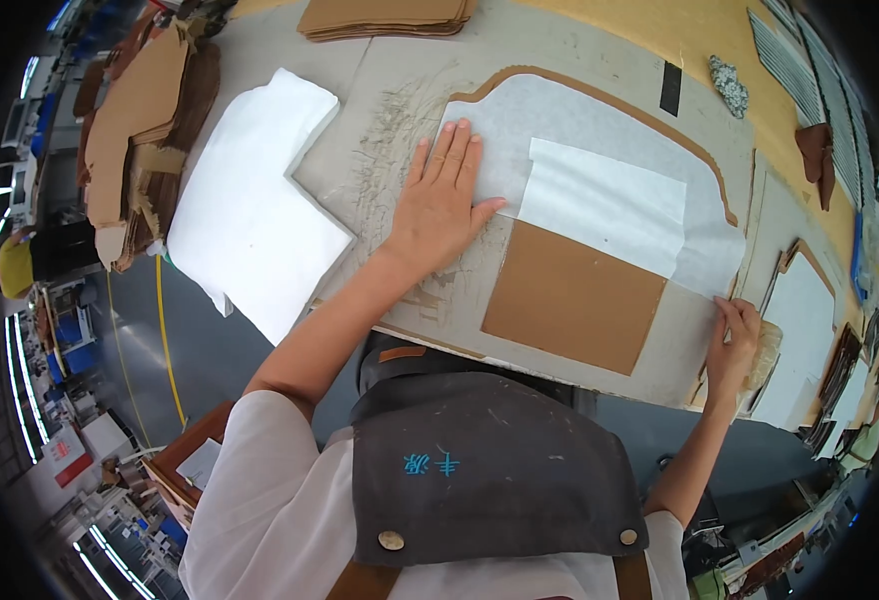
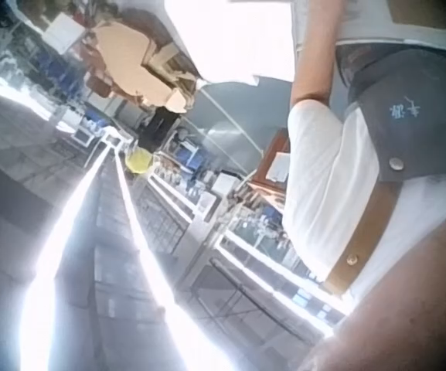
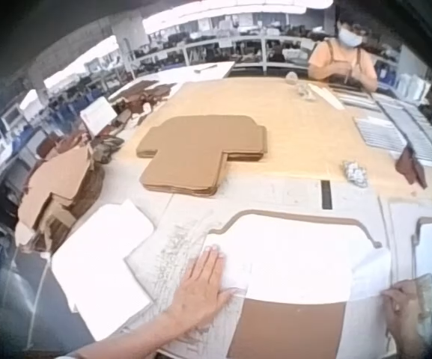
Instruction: Applying glue and assembling leather and fabric components for a product.
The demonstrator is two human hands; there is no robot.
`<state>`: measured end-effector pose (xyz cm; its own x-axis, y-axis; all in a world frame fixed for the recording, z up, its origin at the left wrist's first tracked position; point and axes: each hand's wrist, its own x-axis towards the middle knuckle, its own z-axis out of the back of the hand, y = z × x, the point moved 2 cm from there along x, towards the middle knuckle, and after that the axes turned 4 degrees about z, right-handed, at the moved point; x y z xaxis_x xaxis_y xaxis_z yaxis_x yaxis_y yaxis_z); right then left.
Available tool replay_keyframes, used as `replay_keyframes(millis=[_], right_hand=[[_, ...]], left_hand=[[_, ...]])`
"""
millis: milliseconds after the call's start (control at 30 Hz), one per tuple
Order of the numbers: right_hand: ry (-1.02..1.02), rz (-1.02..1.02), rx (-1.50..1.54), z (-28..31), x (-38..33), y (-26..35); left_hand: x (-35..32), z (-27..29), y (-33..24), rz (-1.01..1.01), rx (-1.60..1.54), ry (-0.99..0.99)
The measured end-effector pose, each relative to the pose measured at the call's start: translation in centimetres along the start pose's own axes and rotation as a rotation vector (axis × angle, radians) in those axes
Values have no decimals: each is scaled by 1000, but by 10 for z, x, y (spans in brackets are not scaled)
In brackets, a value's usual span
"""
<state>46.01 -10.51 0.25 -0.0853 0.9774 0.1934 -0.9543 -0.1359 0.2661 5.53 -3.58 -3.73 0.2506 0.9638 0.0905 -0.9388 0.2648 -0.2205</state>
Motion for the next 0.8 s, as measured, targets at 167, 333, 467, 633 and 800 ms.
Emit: replay_keyframes(millis=[167, 333, 467, 633, 800], right_hand=[[17, 34, -31, 2, 4, 7], [9, 37, -35, 4, 4, 6], [7, -17, -14, 7, 3, 5], [-44, -61, 33, 2, 2, 1], [-53, -83, 15, 6, -1, -4]], left_hand=[[-2, -1, 4, 22, 29, 35], [-3, 0, 6, 53, 35, 35], [-2, 1, 5, 21, 33, 48], [-4, 4, 10, 58, 40, 65], [-4, 6, 16, 58, 51, 61]])
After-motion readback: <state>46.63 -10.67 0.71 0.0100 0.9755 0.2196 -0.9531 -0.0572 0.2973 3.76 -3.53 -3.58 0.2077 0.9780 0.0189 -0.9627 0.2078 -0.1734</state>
